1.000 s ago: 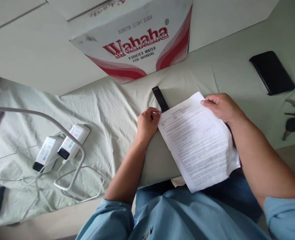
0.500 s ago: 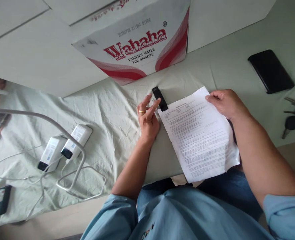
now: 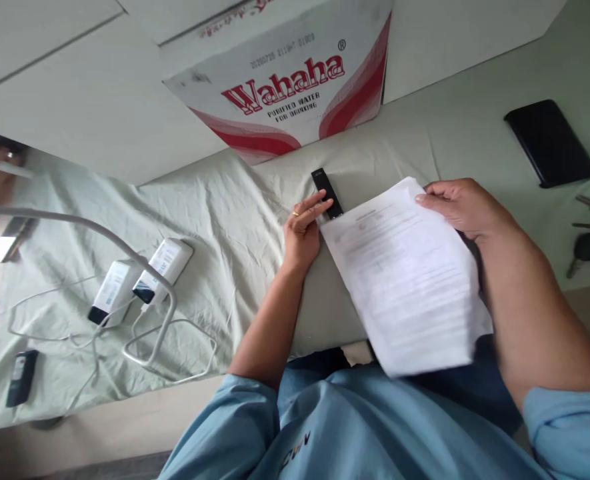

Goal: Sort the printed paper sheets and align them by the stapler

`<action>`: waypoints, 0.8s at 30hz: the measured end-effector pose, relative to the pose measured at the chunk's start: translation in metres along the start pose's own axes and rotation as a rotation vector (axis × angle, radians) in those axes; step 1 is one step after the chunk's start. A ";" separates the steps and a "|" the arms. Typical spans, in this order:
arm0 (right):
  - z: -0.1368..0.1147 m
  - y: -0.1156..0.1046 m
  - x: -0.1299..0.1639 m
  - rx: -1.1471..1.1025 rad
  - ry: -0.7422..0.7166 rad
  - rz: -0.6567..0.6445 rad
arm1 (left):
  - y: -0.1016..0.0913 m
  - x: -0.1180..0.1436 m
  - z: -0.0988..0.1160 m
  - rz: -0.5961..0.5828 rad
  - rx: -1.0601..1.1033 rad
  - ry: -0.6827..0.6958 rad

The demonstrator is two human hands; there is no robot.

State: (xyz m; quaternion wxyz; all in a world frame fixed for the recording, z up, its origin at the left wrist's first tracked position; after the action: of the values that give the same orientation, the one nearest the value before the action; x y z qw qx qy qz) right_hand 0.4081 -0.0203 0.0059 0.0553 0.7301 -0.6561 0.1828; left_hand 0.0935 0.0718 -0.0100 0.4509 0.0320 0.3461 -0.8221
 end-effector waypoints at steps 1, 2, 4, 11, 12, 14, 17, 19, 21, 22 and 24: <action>-0.004 0.005 0.005 -0.013 0.027 -0.079 | -0.002 0.000 -0.004 0.011 0.090 -0.021; -0.009 0.011 0.009 -0.024 0.043 -0.156 | -0.003 0.000 -0.007 0.033 0.174 -0.054; -0.018 0.019 0.017 -0.060 0.032 -0.237 | -0.007 0.001 -0.011 0.121 0.319 -0.139; -0.020 0.012 0.000 -0.151 -0.272 0.133 | -0.011 0.011 -0.012 0.310 0.644 -0.408; -0.017 0.011 -0.004 -0.140 -0.280 0.178 | -0.010 0.012 -0.012 0.287 0.669 -0.421; -0.009 0.007 -0.009 -0.128 -0.272 0.244 | -0.007 0.013 -0.011 0.190 0.694 -0.430; 0.001 0.002 -0.012 -0.139 -0.261 0.304 | -0.002 0.012 -0.008 0.004 0.652 -0.408; 0.003 0.000 -0.013 -0.131 -0.271 0.330 | -0.001 0.011 -0.007 -0.054 0.608 -0.399; 0.004 0.000 -0.013 -0.134 -0.285 0.343 | -0.003 0.009 -0.008 -0.019 0.593 -0.406; 0.004 0.002 -0.014 -0.150 -0.292 0.341 | -0.005 0.008 -0.009 0.024 0.601 -0.410; 0.003 0.006 -0.015 -0.202 -0.293 0.307 | -0.008 0.007 -0.012 0.134 0.646 -0.406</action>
State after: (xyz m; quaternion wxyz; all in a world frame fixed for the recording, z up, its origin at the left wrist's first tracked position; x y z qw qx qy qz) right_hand 0.4016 -0.0079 -0.0034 0.0038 0.6313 -0.7754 0.0142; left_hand 0.0800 0.0767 -0.0175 0.5296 0.0314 -0.0298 -0.8472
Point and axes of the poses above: each hand's wrist, its own x-axis away from the middle knuckle, its own y-axis out of the palm, z = x × y, the point moved 6 cm from there along -x, towards the middle knuckle, and after that the axes turned 15 degrees about -z, right-handed, at the moved point
